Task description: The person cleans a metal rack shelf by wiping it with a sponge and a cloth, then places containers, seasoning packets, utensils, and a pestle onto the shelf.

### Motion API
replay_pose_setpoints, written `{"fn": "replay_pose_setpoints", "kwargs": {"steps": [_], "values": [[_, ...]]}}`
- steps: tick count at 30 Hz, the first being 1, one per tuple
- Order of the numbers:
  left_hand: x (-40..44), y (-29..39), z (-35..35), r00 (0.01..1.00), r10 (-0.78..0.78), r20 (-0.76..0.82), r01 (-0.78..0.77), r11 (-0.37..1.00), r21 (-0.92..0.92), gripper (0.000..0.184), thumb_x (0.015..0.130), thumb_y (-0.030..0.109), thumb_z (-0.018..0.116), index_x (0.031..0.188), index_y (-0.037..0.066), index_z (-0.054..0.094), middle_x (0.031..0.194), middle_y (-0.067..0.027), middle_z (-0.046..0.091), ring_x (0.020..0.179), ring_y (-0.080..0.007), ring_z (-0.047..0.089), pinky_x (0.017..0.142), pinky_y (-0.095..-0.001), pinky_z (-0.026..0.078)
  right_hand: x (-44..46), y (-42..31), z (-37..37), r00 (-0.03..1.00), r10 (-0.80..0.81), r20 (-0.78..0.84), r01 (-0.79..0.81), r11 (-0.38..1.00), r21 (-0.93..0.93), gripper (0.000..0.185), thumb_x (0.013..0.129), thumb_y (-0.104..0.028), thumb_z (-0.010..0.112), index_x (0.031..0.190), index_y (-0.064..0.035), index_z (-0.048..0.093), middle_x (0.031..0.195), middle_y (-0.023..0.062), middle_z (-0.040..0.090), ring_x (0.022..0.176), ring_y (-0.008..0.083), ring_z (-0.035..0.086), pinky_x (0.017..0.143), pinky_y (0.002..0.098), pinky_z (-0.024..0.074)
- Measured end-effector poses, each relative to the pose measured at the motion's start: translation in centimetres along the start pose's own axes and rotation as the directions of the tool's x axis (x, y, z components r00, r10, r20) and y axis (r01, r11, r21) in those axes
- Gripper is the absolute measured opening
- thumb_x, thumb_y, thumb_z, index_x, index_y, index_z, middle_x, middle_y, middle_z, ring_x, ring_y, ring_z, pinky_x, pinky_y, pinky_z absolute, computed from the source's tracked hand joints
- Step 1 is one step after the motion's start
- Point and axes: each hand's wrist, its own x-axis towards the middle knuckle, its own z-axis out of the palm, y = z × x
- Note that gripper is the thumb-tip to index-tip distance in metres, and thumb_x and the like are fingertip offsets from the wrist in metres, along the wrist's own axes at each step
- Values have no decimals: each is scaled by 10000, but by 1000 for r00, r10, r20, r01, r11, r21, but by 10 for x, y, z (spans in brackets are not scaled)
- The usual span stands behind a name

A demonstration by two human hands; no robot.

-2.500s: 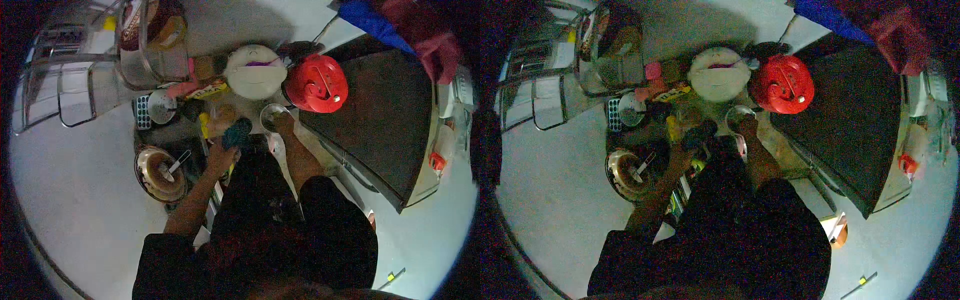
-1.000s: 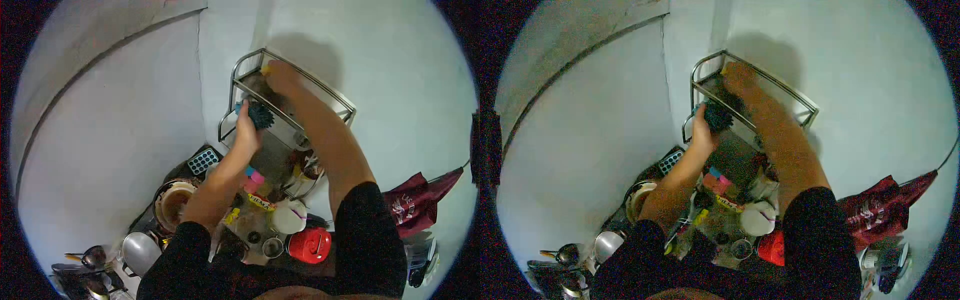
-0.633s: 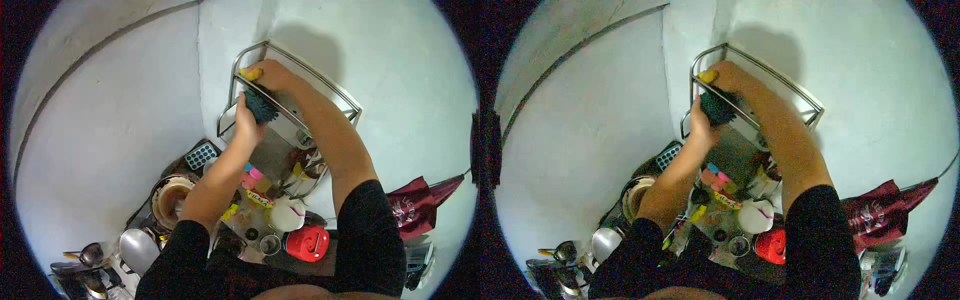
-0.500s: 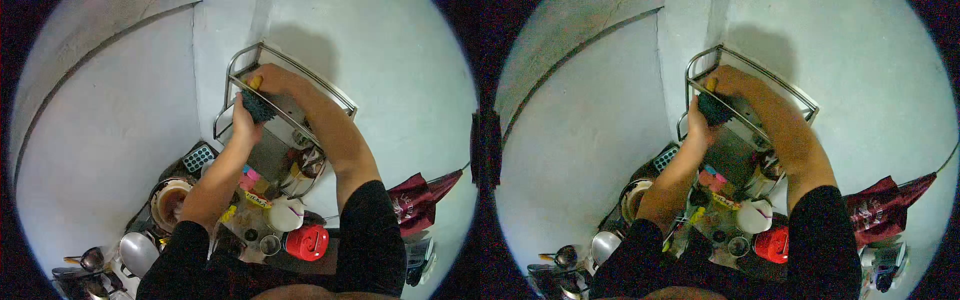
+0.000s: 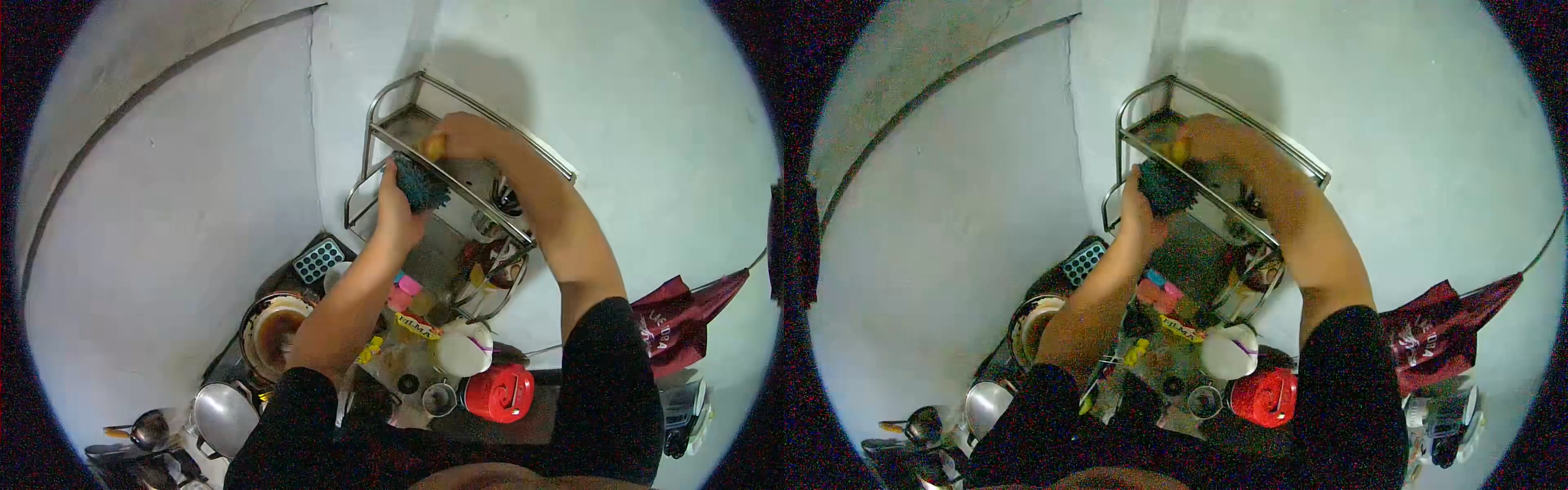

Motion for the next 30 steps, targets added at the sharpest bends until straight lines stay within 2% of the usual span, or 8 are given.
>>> {"fn": "replay_pose_setpoints", "kwargs": {"steps": [2,5,10,13,17,22,25,30], "values": [[-4,4,2,1000,2,18,-2,1000,-4,489,1083,503,421,1260,101,636,1195,-63,708,1079,-257,680,968,-449,528,3,7,3,998,35,46,-30,995,-93,435,832,-110,628,1246,-203,722,1182,175,732,1086,381,698,962,500,540],[-7,4,2,1000,7,-14,-7,1000,12,491,1081,497,427,1245,86,641,1173,-66,714,1061,-260,687,957,-440,532,13,19,32,979,6,-203,0,1000,31,471,848,-80,610,1293,-208,692,1259,182,702,1122,392,685,996,496,534],[-4,-5,-3,1000,-4,-26,5,999,45,490,1073,513,444,1221,91,642,1147,-66,715,1040,-249,687,954,-443,527,48,25,44,925,-88,-370,104,994,24,612,749,0,605,1333,-171,669,1190,222,691,1073,402,671,940,491,535],[-3,-8,-13,999,-36,20,34,996,88,465,1067,516,467,1207,105,633,1126,-62,712,1023,-243,683,961,-441,522,19,-19,5,965,198,-170,-203,979,-12,627,765,-30,614,1378,-161,630,1220,241,670,1127,400,649,953,500,531],[-17,-4,-12,998,-51,-35,52,998,47,432,1065,510,483,1194,124,627,1125,-55,707,1028,-237,676,945,-432,520,37,7,7,968,243,63,-214,929,-301,619,776,-76,626,1392,-143,621,1288,256,637,1203,388,613,965,503,530],[-22,3,-10,996,-30,-79,36,996,80,417,1067,506,483,1192,135,630,1142,-53,704,1063,-227,666,943,-430,511,25,-8,-9,862,446,242,-325,852,-411,585,793,-118,623,1377,-134,625,1330,227,629,1223,380,606,977,501,530],[-27,-3,-3,997,-3,-79,7,999,50,426,1068,511,477,1203,136,628,1143,-50,704,1077,-223,659,945,-439,503,43,16,21,986,121,-114,-136,981,-136,468,803,-130,614,1262,-91,695,1223,198,697,1118,384,664,948,492,541],[-33,-8,-6,997,-55,-62,62,992,108,433,1070,507,478,1235,132,619,1145,-51,702,1097,-224,654,979,-449,482,35,15,19,973,76,-219,-113,980,-163,388,826,-155,618,1189,-63,724,1110,174,738,1055,365,693,953,473,536]]}}
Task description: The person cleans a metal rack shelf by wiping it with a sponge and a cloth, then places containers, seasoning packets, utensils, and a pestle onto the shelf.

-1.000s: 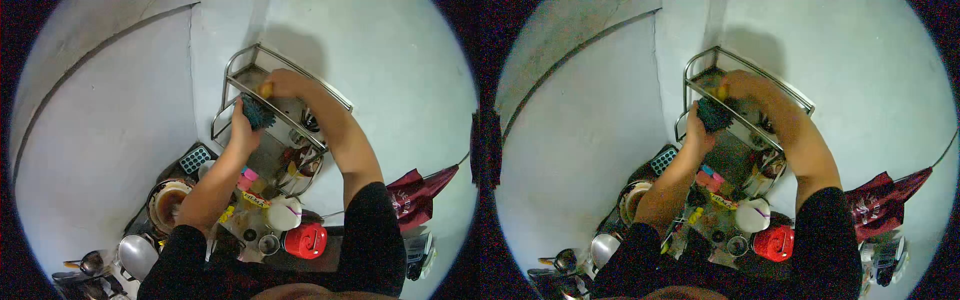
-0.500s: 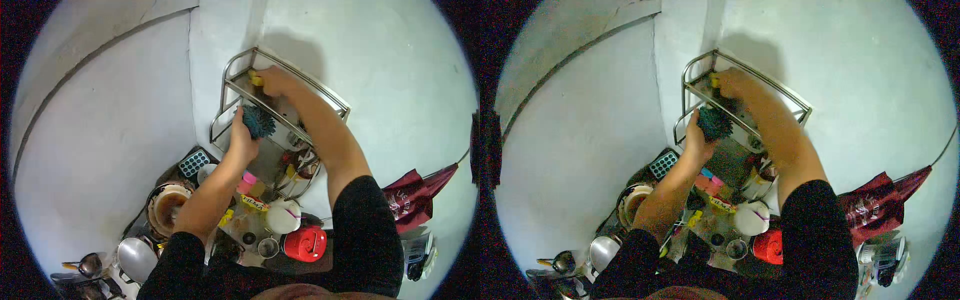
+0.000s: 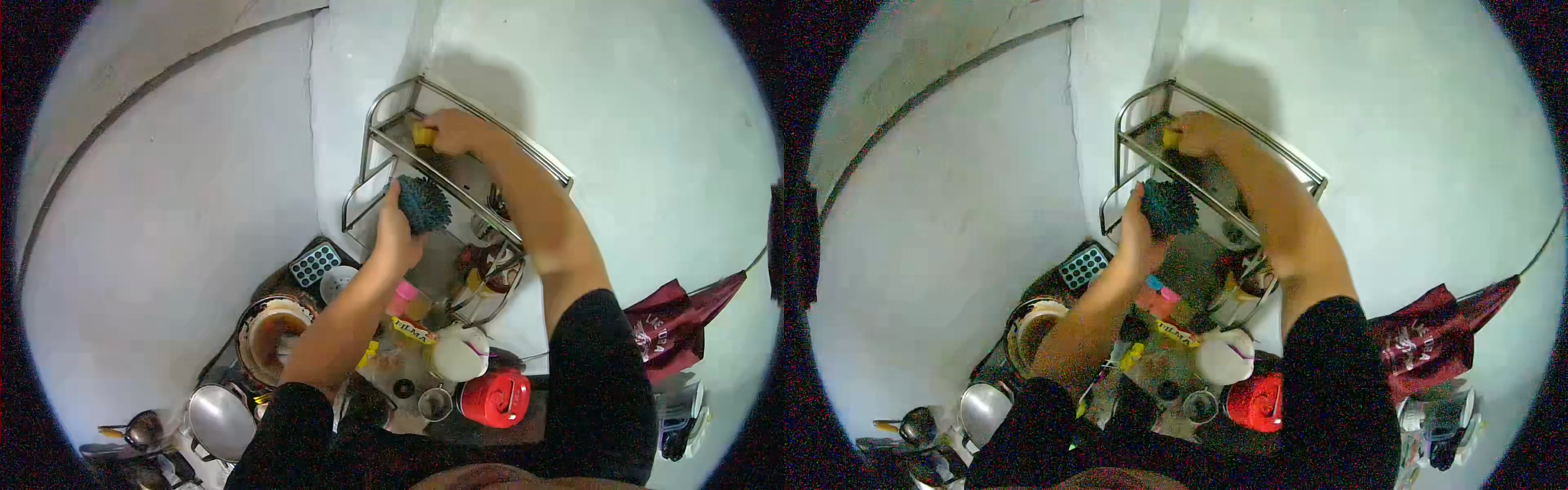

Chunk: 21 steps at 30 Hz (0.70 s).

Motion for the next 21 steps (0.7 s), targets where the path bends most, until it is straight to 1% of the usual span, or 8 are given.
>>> {"fn": "replay_pose_setpoints", "kwargs": {"steps": [3,4,8,9,10,13,17,21], "values": [[-5,2,5,999,-20,-32,19,999,-30,445,1068,509,482,1268,131,607,1159,-50,698,1117,-228,647,1004,-443,459,-37,-27,-56,908,50,415,-94,992,86,366,831,-150,645,1175,-64,736,1103,156,740,1060,338,688,979,449,522],[-7,2,5,999,-16,-27,15,999,-35,445,1068,509,482,1268,131,607,1159,-50,698,1117,-228,647,1004,-443,459,-39,-20,-55,909,50,414,-91,993,79,366,831,-150,645,1175,-64,736,1103,156,740,1060,338,688,979,449,522],[-6,6,3,999,22,26,-21,999,-30,469,1066,519,480,1293,126,597,1166,-56,697,1125,-232,650,1021,-450,447,-38,15,-42,983,-131,128,120,989,89,357,834,-99,672,1187,-99,729,1147,132,729,1071,311,680,975,445,525],[-5,5,1,1000,17,18,-16,999,-45,476,1066,521,480,1299,121,594,1169,-59,696,1121,-234,654,1014,-453,456,-31,20,-42,976,-186,-112,189,982,23,351,831,-69,678,1176,-106,735,1135,134,729,1069,321,677,966,446,529],[-3,4,0,1000,7,9,-7,998,-57,483,1065,522,480,1304,117,591,1171,-63,695,1117,-237,658,1007,-456,465,-26,24,-45,909,-241,-340,237,970,-54,348,828,-40,684,1164,-113,740,1124,136,730,1067,331,674,957,447,533],[-7,0,2,1000,5,-13,-6,998,-68,494,1064,522,484,1315,109,584,1183,-71,691,1114,-243,663,993,-460,482,0,29,-57,782,-191,-593,172,981,-89,370,831,-26,682,1184,-126,731,1123,150,723,1107,354,660,970,453,528],[-13,-8,6,999,23,-26,-24,998,-56,499,1062,516,494,1324,100,579,1208,-80,686,1113,-248,667,976,-457,503,18,44,-43,936,-99,-337,47,986,-158,404,840,-19,652,1221,-137,710,1115,157,718,1124,391,641,971,464,527],[-14,-15,-3,1000,-2,-5,2,999,-47,492,1060,513,501,1314,100,587,1217,-77,689,1101,-244,673,968,-440,511,-7,60,-26,936,-153,-317,70,963,-259,435,844,9,623,1244,-147,692,1125,164,718,1121,399,639,938,479,543]]}}
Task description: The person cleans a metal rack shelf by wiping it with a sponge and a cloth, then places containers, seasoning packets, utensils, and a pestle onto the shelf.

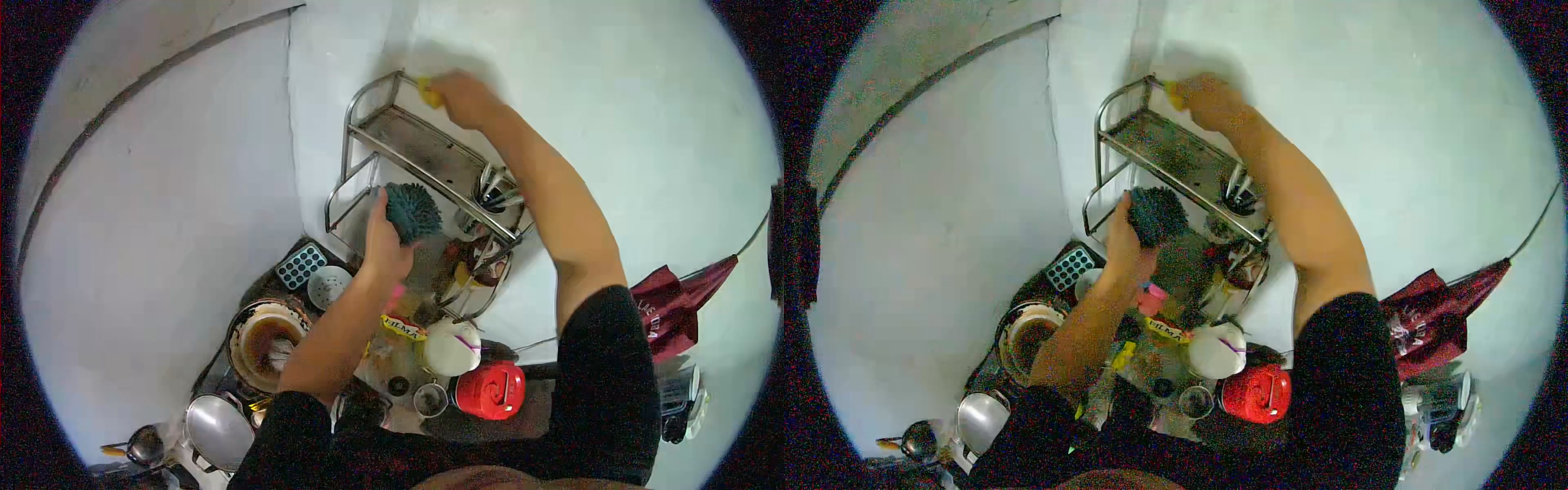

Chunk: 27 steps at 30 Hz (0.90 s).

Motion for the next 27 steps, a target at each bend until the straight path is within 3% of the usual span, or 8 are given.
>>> {"fn": "replay_pose_setpoints", "kwargs": {"steps": [4,6,10,15,18,21,23,27], "values": [[0,-1,-9,1000,-6,26,7,1000,-22,490,1057,515,505,1307,104,593,1209,-69,695,1088,-238,679,967,-426,511,-58,-4,-69,922,121,368,-153,986,61,460,798,65,603,1234,-59,680,1138,223,706,1114,413,641,952,476,532],[-2,1,-9,998,6,61,-5,1000,-26,497,1052,521,511,1317,108,588,1219,-64,690,1091,-238,678,968,-425,512,-107,4,-74,989,123,88,-131,987,91,331,767,55,606,1044,-90,715,1053,198,719,1061,395,663,913,460,551],[-11,4,2,996,-46,80,46,999,3,511,1041,533,527,1334,118,577,1250,-61,674,1121,-239,667,975,-431,513,-123,-2,-79,986,158,-47,-141,956,259,341,772,33,605,1057,-103,737,1058,194,716,1052,392,664,923,460,547],[-10,-7,19,993,-120,-23,120,993,-8,521,1033,543,536,1334,119,574,1262,-63,667,1135,-240,662,984,-426,515,-47,-21,-60,968,132,212,-131,991,-19,256,800,-53,616,1015,-98,747,1051,184,717,1051,379,673,959,483,531],[-13,-10,27,996,-84,23,84,996,8,510,1036,536,534,1328,119,573,1245,-59,671,1129,-245,664,1005,-444,504,8,2,7,1000,-15,-10,16,997,74,291,813,-93,636,1081,-23,724,975,212,724,943,407,688,874,491,548],[-7,-19,20,997,-45,57,47,998,-35,464,1051,507,496,1265,114,623,1196,-79,710,1065,-266,696,944,-463,549,44,-13,41,989,52,-137,-62,995,-72,231,843,-99,618,1035,-18,719,990,212,727,944,392,695,870,481,555],[-11,-19,15,998,-25,64,29,998,-50,452,1059,492,477,1233,112,648,1171,-89,729,1033,-277,712,914,-473,571,47,-48,17,916,316,-246,-279,945,173,189,878,-99,602,1009,-21,714,1001,201,734,938,387,698,885,473,560],[-25,-11,7,997,-43,-65,43,999,-2,535,1039,535,526,1364,112,562,1280,-61,662,1187,-252,637,1063,-468,464,73,-81,38,814,548,-191,-524,836,163,171,935,-97,581,1021,-25,710,1053,186,730,958,354,707,843,462,589]]}}
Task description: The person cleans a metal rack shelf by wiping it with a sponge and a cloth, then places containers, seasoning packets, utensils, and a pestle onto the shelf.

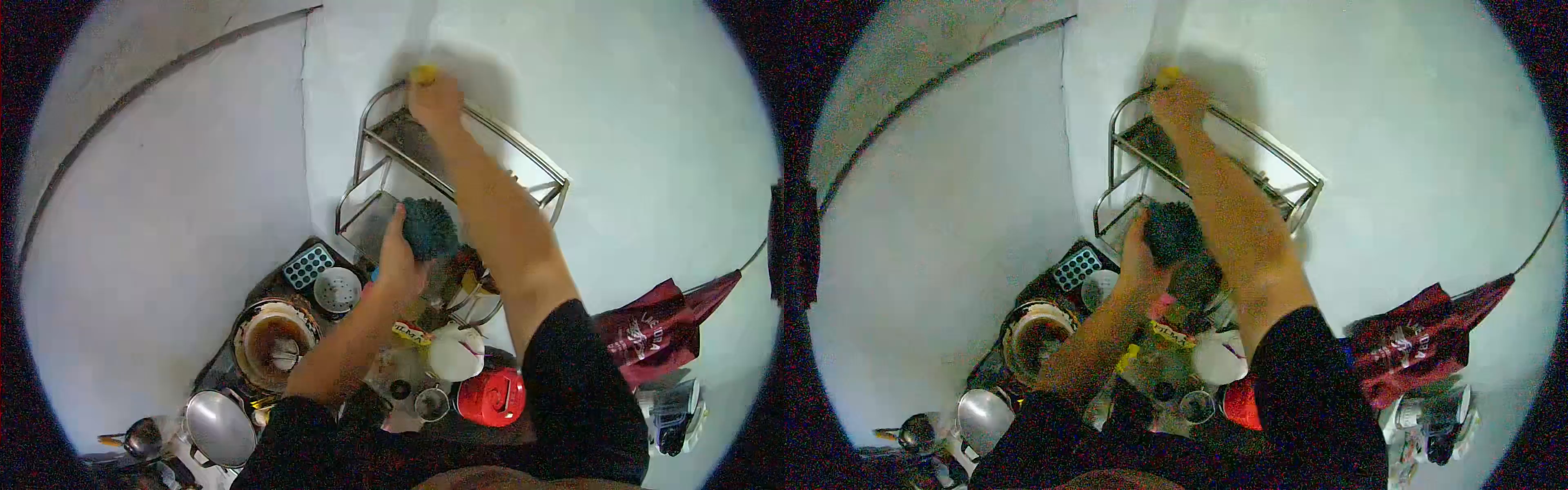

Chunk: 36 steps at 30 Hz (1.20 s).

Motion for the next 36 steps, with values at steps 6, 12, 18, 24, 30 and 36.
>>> {"fn": "replay_pose_setpoints", "kwargs": {"steps": [6,12,18,24,30,36], "values": [[-18,10,-12,998,40,57,-42,998,47,570,1045,559,493,1383,106,560,1292,-77,658,1181,-267,632,1078,-445,448,-7,18,73,851,389,353,-499,388,775,183,1012,-72,533,1135,-29,663,1115,151,674,957,282,693,681,409,627],[-33,12,-18,997,14,70,-22,993,113,571,1048,546,490,1371,82,569,1290,-94,660,1172,-279,635,1069,-449,448,-17,15,33,658,438,613,-612,-165,774,195,1029,-59,525,1196,-40,623,1120,127,642,946,263,662,644,367,628],[-46,7,1,1000,-2,22,-1,994,106,537,1055,533,485,1334,85,584,1248,-98,673,1155,-269,639,1029,-469,474,-32,58,29,529,463,711,-256,-712,654,217,1037,-107,502,1198,-42,631,1171,122,644,1027,262,653,697,383,636],[-42,1,8,983,-19,185,-5,992,127,532,1065,523,473,1348,82,561,1233,-85,665,1141,-266,645,1006,-472,489,-68,134,42,596,544,591,-378,-459,804,251,1042,-138,473,1220,-31,615,1196,133,634,1026,277,647,735,412,637],[-53,-2,31,996,-27,85,13,988,154,506,1072,487,480,1358,75,547,1245,-84,656,1159,-269,642,1014,-480,496,-106,72,-134,545,560,623,-252,-599,760,248,1036,-128,473,1189,-15,633,1190,160,637,961,295,658,730,417,628],[-57,-16,41,990,-77,122,71,996,54,489,1073,472,491,1359,79,545,1263,-91,653,1156,-270,646,1032,-493,496,-122,118,-209,941,338,-9,-266,758,596,219,943,-65,578,1130,-13,680,998,166,724,887,306,703,740,393,583]]}}
